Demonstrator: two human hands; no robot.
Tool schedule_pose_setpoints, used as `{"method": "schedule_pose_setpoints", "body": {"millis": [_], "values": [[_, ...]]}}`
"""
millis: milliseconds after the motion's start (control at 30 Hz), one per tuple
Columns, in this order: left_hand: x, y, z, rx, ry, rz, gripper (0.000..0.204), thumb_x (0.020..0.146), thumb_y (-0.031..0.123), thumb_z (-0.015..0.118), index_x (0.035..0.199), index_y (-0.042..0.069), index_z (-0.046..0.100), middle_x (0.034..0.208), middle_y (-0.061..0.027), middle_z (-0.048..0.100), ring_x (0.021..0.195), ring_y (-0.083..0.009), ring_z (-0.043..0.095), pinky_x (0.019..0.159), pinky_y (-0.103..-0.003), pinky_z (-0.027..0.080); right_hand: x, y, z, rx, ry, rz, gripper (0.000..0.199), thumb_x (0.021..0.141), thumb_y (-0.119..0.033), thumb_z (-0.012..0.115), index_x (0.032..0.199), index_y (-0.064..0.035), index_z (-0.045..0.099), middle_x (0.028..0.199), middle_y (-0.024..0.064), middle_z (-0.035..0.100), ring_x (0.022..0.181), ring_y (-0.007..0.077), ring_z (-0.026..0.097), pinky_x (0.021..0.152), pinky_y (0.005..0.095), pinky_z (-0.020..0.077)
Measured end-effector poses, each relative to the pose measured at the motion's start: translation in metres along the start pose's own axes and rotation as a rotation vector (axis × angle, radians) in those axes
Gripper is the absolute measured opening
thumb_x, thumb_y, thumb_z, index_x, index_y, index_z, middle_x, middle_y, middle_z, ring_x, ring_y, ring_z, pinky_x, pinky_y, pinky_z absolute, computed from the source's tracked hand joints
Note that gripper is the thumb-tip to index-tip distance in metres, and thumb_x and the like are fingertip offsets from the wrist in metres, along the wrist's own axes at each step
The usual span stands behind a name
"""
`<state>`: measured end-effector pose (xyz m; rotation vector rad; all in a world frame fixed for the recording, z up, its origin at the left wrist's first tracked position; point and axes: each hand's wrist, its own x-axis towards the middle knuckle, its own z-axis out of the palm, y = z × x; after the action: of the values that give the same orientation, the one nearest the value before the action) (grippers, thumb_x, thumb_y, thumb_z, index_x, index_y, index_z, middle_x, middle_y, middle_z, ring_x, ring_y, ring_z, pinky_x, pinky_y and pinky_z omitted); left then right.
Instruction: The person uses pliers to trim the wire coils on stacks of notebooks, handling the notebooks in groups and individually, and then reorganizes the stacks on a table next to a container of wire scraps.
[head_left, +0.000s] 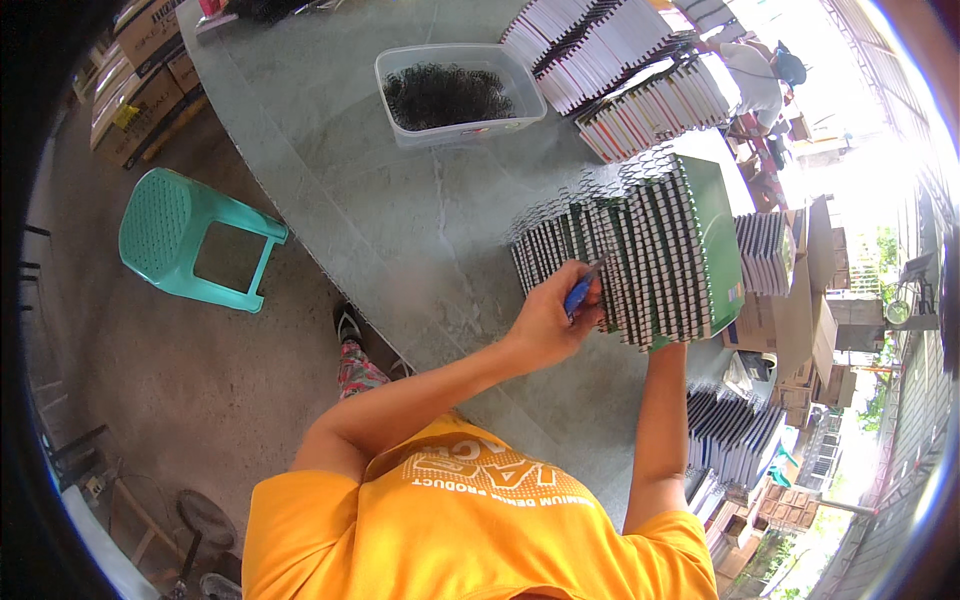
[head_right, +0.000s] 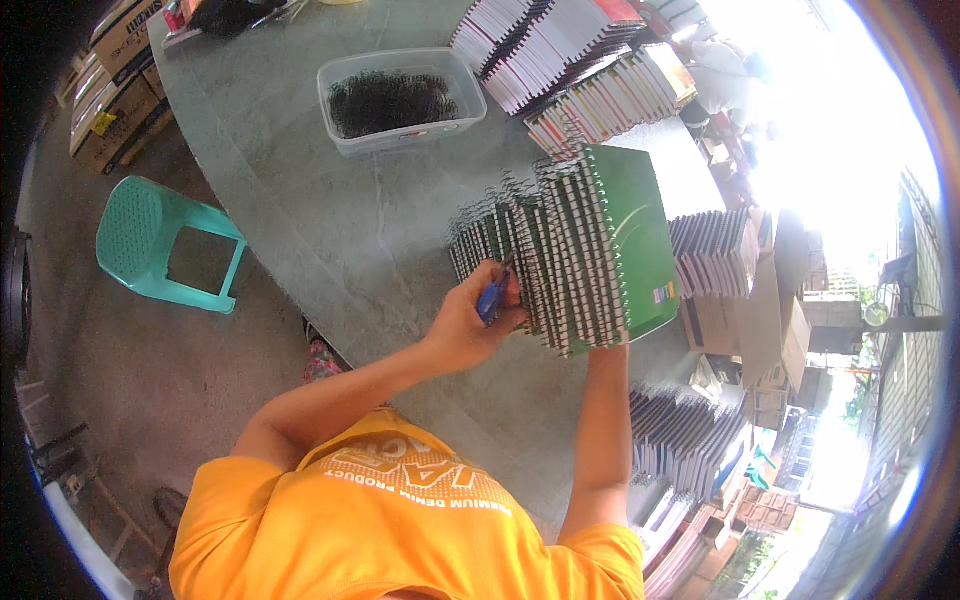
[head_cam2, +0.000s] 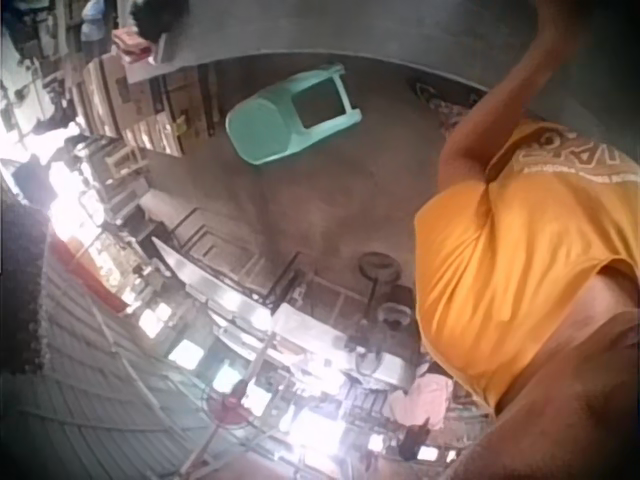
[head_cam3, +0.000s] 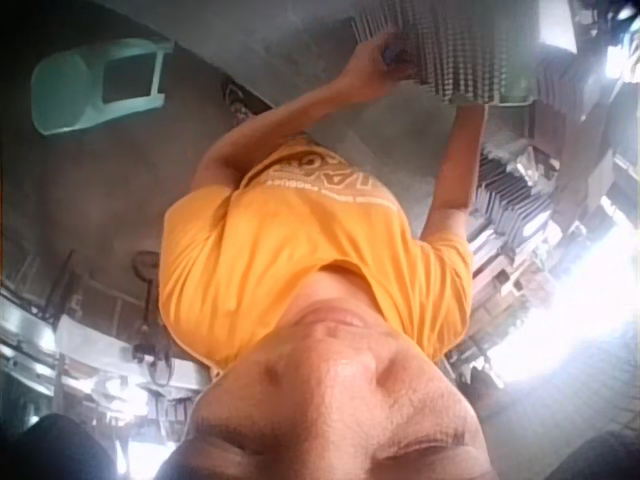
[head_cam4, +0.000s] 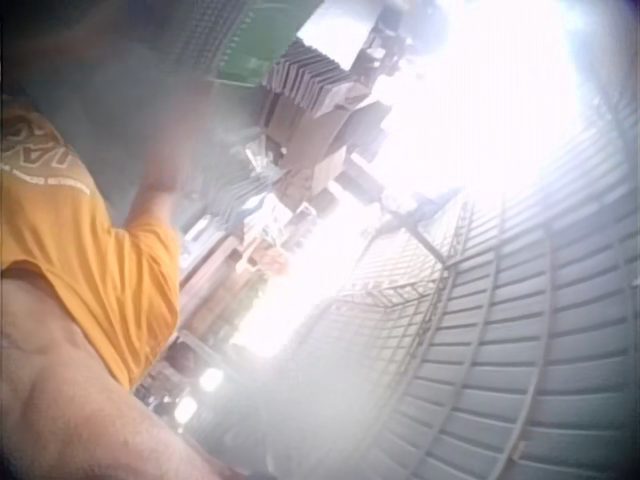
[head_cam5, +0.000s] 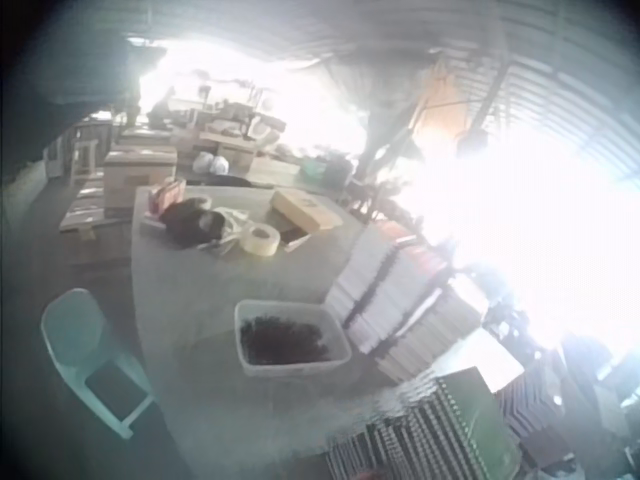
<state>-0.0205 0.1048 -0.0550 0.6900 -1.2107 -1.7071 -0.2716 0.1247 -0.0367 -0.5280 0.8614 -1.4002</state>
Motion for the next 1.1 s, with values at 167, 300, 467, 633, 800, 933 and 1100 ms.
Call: {"method": "schedule_pose_setpoints", "body": {"millis": [167, 300, 467, 633, 800, 933, 1100], "values": [[-0.003, 0.001, 0.001, 0.031, 0.004, 0.038, 0.025, 0.075, 0.000, 0.065, 0.092, 0.005, 0.048, 0.079, 0.0000, 0.054, 0.073, -0.0082, 0.050, 0.067, -0.024, 0.043, 0.003, 0.006, -0.002, -0.225, 0.144, -0.061, 0.048, 0.092, -0.040, 0.037, 0.117, 0.0000, 0.047, 0.114, 0.0153, 0.050, 0.096, 0.0255, 0.052, 0.084, 0.0357, 0.0420], [-0.004, 0.004, -0.024, -0.080, -0.024, -0.168, 0.023, 0.080, 0.008, 0.063, 0.098, 0.005, 0.050, 0.079, -0.0023, 0.054, 0.071, -0.0091, 0.052, 0.064, -0.025, 0.044, -0.017, -0.017, 0.035, -0.783, 0.313, -0.237, 0.048, 0.091, -0.040, 0.036, 0.114, 0.0011, 0.049, 0.111, 0.0146, 0.051, 0.093, 0.0265, 0.051, 0.083, 0.0360, 0.0403], [-0.017, 0.003, -0.085, -0.298, 0.111, -0.419, 0.030, 0.089, 0.031, 0.050, 0.104, 0.004, 0.049, 0.079, -0.0049, 0.052, 0.065, -0.0154, 0.054, 0.060, -0.029, 0.046, -0.100, 0.005, 0.185, -0.380, -0.729, -0.346, 0.049, 0.091, -0.040, 0.036, 0.109, 0.0025, 0.051, 0.108, 0.0136, 0.051, 0.089, 0.0278, 0.049, 0.082, 0.0365, 0.0382], [-0.032, -0.014, -0.089, -0.120, 0.011, -0.361, 0.034, 0.090, 0.033, 0.046, 0.105, 0.003, 0.050, 0.079, -0.0054, 0.052, 0.067, -0.0158, 0.054, 0.061, -0.030, 0.046, -0.101, 0.090, 0.287, 0.423, -0.821, -0.433, 0.040, 0.094, -0.030, 0.034, 0.129, -0.0112, 0.030, 0.101, 0.0229, 0.055, 0.089, 0.0297, 0.054, 0.077, 0.0450, 0.0388], [-0.053, -0.007, -0.105, -0.235, 0.072, -0.378, 0.040, 0.088, 0.037, 0.045, 0.105, 0.001, 0.050, 0.079, -0.0050, 0.053, 0.067, -0.0146, 0.053, 0.062, -0.028, 0.044, -0.107, 0.110, 0.324, 0.746, -0.833, -0.493, 0.031, 0.096, -0.024, 0.035, 0.117, -0.0037, 0.046, 0.101, 0.0200, 0.057, 0.085, 0.0257, 0.049, 0.078, 0.0386, 0.0357], [-0.069, -0.001, -0.129, -0.213, 0.103, -0.367, 0.045, 0.086, 0.041, 0.045, 0.105, 0.001, 0.051, 0.078, -0.0046, 0.052, 0.065, -0.0137, 0.052, 0.062, -0.027, 0.042, -0.098, 0.127, 0.324, 0.560, -1.072, -0.155, 0.032, 0.093, -0.027, 0.041, 0.094, 0.0017, 0.057, 0.094, 0.0150, 0.056, 0.091, 0.0221, 0.042, 0.080, 0.0326, 0.0337], [-0.075, 0.020, -0.153, -0.109, 0.162, -0.324, 0.043, 0.087, 0.039, 0.045, 0.105, 0.001, 0.051, 0.078, -0.0041, 0.052, 0.066, -0.0121, 0.050, 0.062, -0.025, 0.040, -0.089, 0.123, 0.335, 0.501, -1.202, 0.250, 0.031, 0.091, -0.028, 0.048, 0.079, 0.0010, 0.053, 0.080, 0.0090, 0.050, 0.084, 0.0191, 0.042, 0.075, 0.0330, 0.0347]]}}
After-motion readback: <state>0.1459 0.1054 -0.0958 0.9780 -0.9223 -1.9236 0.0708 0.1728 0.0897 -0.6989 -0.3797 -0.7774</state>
